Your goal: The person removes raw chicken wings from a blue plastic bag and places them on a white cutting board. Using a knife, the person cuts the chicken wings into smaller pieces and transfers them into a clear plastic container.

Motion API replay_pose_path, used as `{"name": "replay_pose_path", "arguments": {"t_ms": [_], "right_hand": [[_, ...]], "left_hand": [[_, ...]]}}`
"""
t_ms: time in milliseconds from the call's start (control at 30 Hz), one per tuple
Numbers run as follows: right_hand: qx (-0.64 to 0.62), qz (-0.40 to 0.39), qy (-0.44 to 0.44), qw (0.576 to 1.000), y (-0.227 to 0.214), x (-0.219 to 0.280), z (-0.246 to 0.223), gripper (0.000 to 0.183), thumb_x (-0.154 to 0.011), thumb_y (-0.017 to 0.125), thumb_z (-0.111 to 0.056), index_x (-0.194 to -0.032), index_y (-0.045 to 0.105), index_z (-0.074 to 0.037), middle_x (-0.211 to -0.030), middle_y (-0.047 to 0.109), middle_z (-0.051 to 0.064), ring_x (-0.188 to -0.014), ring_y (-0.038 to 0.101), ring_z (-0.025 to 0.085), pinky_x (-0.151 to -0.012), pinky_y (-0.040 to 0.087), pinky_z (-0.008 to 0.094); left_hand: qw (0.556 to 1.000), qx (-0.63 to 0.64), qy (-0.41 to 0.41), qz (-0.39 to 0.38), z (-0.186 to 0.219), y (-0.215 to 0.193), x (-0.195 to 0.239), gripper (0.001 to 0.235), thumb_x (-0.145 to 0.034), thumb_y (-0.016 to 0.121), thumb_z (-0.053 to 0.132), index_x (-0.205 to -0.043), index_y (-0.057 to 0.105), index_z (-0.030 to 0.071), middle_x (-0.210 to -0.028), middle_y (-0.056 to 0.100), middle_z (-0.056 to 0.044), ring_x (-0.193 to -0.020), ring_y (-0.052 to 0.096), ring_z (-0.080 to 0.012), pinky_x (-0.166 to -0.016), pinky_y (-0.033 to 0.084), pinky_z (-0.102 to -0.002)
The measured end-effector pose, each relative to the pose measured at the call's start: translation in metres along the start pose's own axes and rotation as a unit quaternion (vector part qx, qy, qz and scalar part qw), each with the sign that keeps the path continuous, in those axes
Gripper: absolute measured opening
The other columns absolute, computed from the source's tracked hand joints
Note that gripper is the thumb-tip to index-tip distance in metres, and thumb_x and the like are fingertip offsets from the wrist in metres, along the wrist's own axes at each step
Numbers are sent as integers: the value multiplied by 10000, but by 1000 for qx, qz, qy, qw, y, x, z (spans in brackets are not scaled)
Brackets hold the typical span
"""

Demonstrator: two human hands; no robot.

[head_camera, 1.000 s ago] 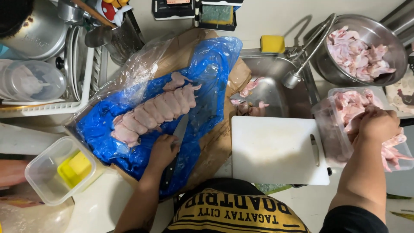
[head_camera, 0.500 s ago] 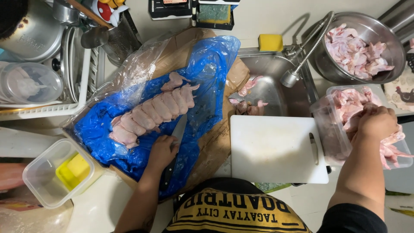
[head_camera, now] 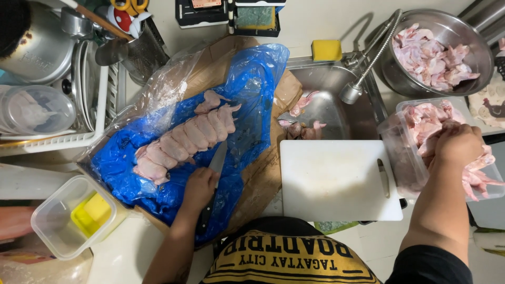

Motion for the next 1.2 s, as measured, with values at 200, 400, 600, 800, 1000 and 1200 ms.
{"name": "replay_pose_path", "arguments": {"t_ms": [200, 400, 600, 800, 1000, 1200], "right_hand": [[45, -71, 42, 996, -13, 2, -15, 296, -1019, 540, -255, -998, 788, -95, -1098, 653, 85, -689, 669, 285, -672, 513, 309], [83, -48, 15, 995, -24, 6, -24, 295, -1023, 581, -295, -1027, 794, -90, -1116, 656, 100, -674, 681, 332, -634, 539, 389], [36, -96, 45, 994, -40, 12, -38, 395, -954, 496, -264, -1179, 813, -193, -1132, 683, 144, -804, 712, 369, -752, 535, 397], [-56, -144, 144, 978, -58, 16, -48, 382, -991, 489, -236, -1166, 779, -61, -1259, 614, 132, -927, 685, 397, -854, 513, 383], [-56, -165, 163, 971, -64, 15, -58, 447, -1060, 459, -317, -1108, 777, -7, -1251, 614, 166, -935, 698, 383, -865, 514, 353], [-13, -95, 90, 991, -53, 19, -47, 442, -1085, 461, -292, -1145, 779, 7, -1184, 648, 166, -919, 682, 391, -747, 552, 446]], "left_hand": [[812, 176, -165, -531, 199, -56, 47, 359, -1036, 371, 359, -1273, 590, 202, -1306, 598, -58, -1122, 611, -189, -947, 525, -335], [862, 165, -40, -478, 154, 17, 55, 121, -1047, 525, 198, -990, 630, 178, -1020, 658, -16, -875, 639, -127, -783, 545, -215], [881, 108, -110, -448, 184, -50, -43, 138, -973, 611, 78, -960, 709, 174, -1031, 712, 9, -933, 706, -116, -817, 578, -245], [999, -11, -43, 29, 118, -141, -235, 205, -1041, 520, 158, -1148, 693, 135, -1038, 707, -74, -882, 682, -208, -786, 559, -344], [919, -234, 110, 297, 116, -211, -352, 524, -811, 584, 18, -1327, 555, 101, -1060, 535, -169, -980, 517, -387, -760, 442, -513], [865, -300, 98, 390, 104, -211, -410, 813, -645, 706, -133, -1397, 603, 158, -995, 512, -104, -869, 489, -329, -673, 418, -421]]}}
Point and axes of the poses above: each hand's wrist, its own x-axis away from the middle knuckle, its own y-axis out of the palm, z = x × y, the point moved 7 cm from there along -x, towards the middle knuckle
